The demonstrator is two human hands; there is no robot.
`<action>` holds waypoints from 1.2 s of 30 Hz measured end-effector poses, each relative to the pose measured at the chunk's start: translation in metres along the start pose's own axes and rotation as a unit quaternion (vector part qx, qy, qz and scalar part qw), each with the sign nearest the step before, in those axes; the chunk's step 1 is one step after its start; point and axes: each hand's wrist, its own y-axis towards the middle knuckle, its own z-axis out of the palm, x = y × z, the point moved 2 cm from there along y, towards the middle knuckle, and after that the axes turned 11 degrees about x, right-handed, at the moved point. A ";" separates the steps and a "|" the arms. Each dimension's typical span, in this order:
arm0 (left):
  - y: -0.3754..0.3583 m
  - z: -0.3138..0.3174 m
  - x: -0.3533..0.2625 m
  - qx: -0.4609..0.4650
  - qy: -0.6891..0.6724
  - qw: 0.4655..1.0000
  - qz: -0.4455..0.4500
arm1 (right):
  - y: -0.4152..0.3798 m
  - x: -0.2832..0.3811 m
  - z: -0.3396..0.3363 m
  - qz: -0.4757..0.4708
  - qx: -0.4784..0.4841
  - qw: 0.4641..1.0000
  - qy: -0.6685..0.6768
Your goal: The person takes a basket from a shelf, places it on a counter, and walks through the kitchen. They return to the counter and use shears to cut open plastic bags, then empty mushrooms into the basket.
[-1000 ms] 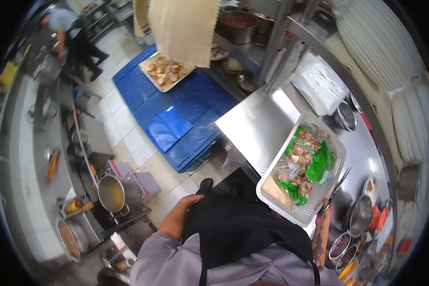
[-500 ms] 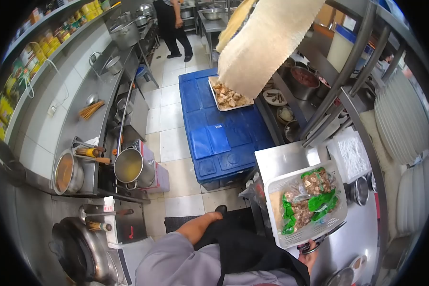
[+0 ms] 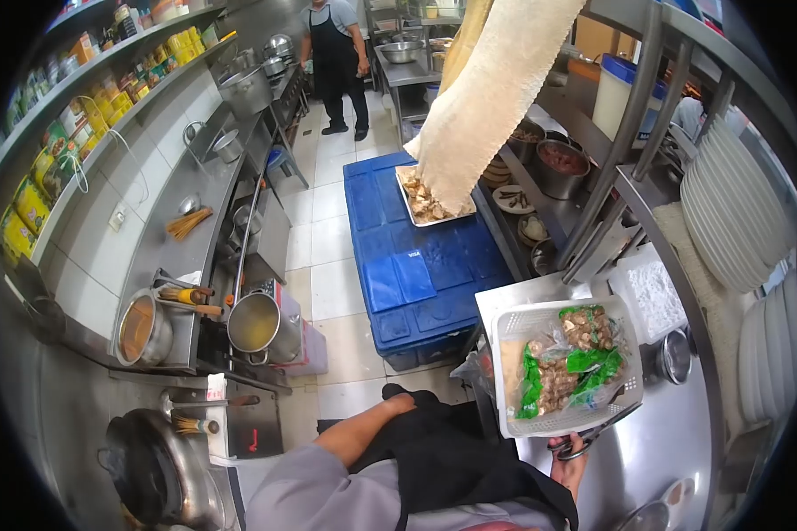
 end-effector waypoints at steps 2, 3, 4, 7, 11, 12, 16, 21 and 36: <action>-0.028 -0.008 -0.025 -0.022 -0.016 0.999 0.023 | -0.001 -0.003 0.005 0.003 0.012 1.000 0.010; -0.046 -0.011 -0.039 -0.053 -0.022 0.998 0.038 | 0.003 -0.009 0.000 0.010 0.034 0.999 0.033; -0.060 -0.012 -0.050 -0.077 -0.032 0.995 0.052 | -0.001 -0.007 0.006 0.011 0.059 0.997 0.038; -0.055 -0.007 -0.042 -0.068 -0.041 0.992 -0.093 | 0.002 -0.013 0.001 0.022 0.031 0.999 0.038; -0.011 0.011 0.013 0.004 -0.111 0.980 -0.167 | 0.009 -0.011 0.004 0.042 0.041 0.997 0.042; 0.002 0.023 0.027 0.024 -0.037 0.995 -0.095 | 0.009 -0.009 0.003 0.045 0.045 0.997 0.039; -0.049 0.004 -0.016 -0.007 0.018 0.997 -0.075 | 0.010 -0.016 0.000 0.014 0.049 0.998 0.048; -0.123 -0.014 -0.071 -0.084 -0.005 0.994 -0.076 | 0.014 -0.020 -0.011 0.024 0.028 0.999 0.034; -0.209 0.033 0.054 -0.489 -0.438 0.726 -0.203 | 0.064 0.020 0.068 -0.293 0.217 0.864 -0.347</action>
